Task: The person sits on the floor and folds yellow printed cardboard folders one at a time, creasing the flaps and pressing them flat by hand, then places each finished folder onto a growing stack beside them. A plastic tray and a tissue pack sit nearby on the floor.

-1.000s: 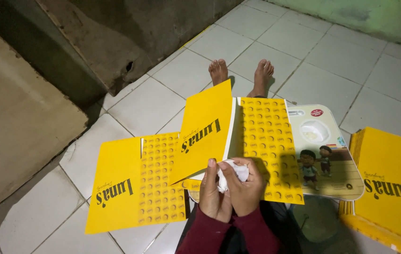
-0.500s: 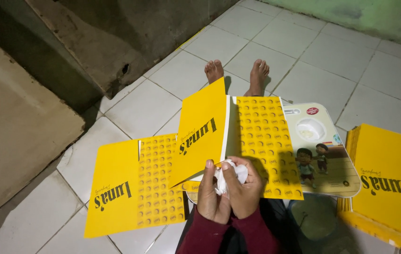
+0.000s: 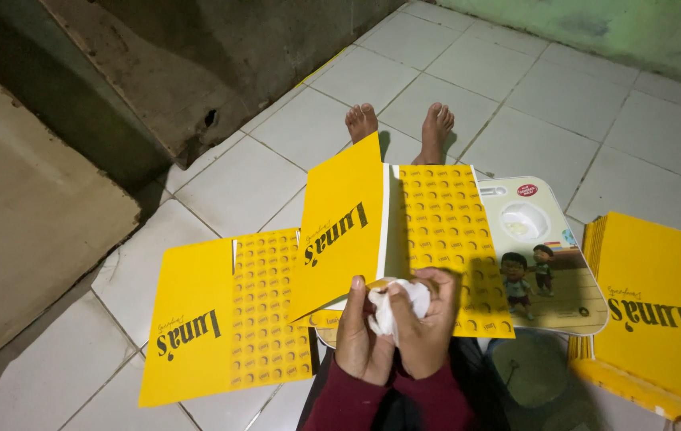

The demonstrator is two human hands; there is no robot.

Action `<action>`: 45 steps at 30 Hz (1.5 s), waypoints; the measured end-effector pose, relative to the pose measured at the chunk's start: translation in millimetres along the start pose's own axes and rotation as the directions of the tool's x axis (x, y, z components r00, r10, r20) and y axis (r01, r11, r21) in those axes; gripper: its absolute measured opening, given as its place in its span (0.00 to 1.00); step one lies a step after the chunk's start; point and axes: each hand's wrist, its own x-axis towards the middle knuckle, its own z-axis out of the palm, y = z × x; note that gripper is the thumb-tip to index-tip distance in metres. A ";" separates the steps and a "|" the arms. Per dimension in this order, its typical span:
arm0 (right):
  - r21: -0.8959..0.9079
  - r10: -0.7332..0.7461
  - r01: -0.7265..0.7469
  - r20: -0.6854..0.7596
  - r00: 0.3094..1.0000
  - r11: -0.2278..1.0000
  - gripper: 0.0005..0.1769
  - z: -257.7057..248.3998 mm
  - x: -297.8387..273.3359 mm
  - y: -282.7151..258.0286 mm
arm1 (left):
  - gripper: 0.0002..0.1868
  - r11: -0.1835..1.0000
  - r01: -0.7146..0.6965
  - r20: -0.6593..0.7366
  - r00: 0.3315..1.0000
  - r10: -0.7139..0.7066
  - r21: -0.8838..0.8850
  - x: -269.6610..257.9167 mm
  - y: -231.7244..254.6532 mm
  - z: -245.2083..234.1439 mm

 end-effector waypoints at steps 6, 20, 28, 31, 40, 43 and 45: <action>0.034 0.188 -0.187 -0.025 0.982 0.982 0.13 -16.0 19.7 4.1 | 0.28 0.999 -0.030 -0.019 0.999 0.031 0.014 0.4 6.5 10.6; 0.183 0.184 -0.298 0.466 0.866 0.937 0.30 -41.1 14.6 24.3 | 0.23 0.998 -0.048 -0.032 0.998 0.050 0.050 5.3 4.3 6.6; -0.143 0.125 -0.093 0.239 0.963 0.985 0.27 -91.0 42.5 28.8 | 0.17 0.998 -0.053 -0.071 0.996 0.054 0.018 16.1 0.8 -15.5; -0.591 -0.170 0.191 0.092 0.981 0.783 0.30 -118.5 102.3 8.1 | 0.15 0.999 -0.027 -0.091 0.995 0.028 0.017 14.1 2.6 -25.6; -0.868 -0.288 0.479 0.429 0.856 0.132 0.32 -214.3 190.2 72.5 | 0.13 0.982 -0.010 -0.183 0.982 0.046 0.190 17.5 -19.4 -74.4; -0.865 -0.477 0.478 0.361 0.801 0.149 0.25 -193.2 153.1 47.1 | 0.12 0.973 -0.023 -0.185 0.981 0.067 0.231 15.3 -21.6 -79.3; -0.908 -0.516 0.385 0.254 0.818 0.163 0.24 -193.9 105.7 56.3 | 0.12 0.962 -0.012 -0.177 0.982 0.063 0.274 15.8 -20.7 -78.2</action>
